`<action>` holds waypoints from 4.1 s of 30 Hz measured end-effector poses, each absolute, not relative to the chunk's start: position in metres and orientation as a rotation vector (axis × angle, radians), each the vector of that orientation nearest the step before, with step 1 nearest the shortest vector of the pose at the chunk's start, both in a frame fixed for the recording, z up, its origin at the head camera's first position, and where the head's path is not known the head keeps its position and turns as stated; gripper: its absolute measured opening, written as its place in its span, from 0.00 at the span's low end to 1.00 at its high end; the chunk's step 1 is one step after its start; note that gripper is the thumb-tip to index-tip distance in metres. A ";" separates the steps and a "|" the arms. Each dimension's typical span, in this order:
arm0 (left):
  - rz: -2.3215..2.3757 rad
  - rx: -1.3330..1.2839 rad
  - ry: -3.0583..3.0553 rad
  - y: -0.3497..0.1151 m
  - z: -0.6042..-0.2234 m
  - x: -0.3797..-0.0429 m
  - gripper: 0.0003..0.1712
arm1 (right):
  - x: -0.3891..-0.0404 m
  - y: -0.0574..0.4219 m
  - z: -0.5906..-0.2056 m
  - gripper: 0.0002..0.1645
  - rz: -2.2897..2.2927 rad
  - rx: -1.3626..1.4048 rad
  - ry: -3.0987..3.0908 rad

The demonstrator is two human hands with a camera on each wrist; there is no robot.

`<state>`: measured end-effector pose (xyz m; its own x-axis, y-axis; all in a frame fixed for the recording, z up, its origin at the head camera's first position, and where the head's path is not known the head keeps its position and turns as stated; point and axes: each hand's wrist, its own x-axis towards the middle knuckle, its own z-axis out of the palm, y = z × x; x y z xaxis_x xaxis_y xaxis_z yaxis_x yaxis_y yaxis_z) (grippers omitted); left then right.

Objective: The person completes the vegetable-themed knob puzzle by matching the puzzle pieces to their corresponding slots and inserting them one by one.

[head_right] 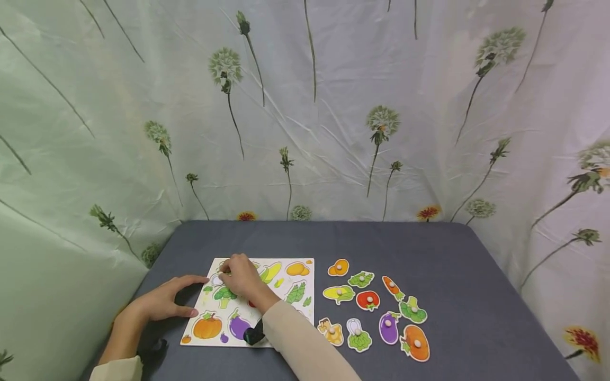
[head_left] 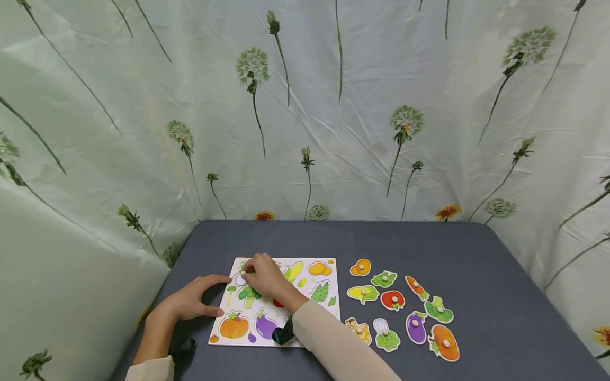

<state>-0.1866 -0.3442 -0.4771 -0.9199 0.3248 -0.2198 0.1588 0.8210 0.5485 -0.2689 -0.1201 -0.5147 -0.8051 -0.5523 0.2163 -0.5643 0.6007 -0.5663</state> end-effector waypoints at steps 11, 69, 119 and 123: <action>0.788 0.333 2.691 -0.348 -0.480 -0.187 0.47 | -0.266 -0.124 -0.512 0.09 1.071 0.929 -2.769; 0.664 0.305 2.677 -0.331 -0.467 -0.206 0.45 | -0.249 0.108 -0.447 0.16 1.056 0.834 -2.769; 0.632 0.275 2.662 -0.337 -0.466 -0.203 0.50 | -0.224 0.281 -0.492 0.12 0.773 0.199 -2.965; 0.639 0.273 2.662 -0.337 -0.465 -0.204 0.52 | -0.221 0.281 -0.496 0.11 0.774 0.190 -2.962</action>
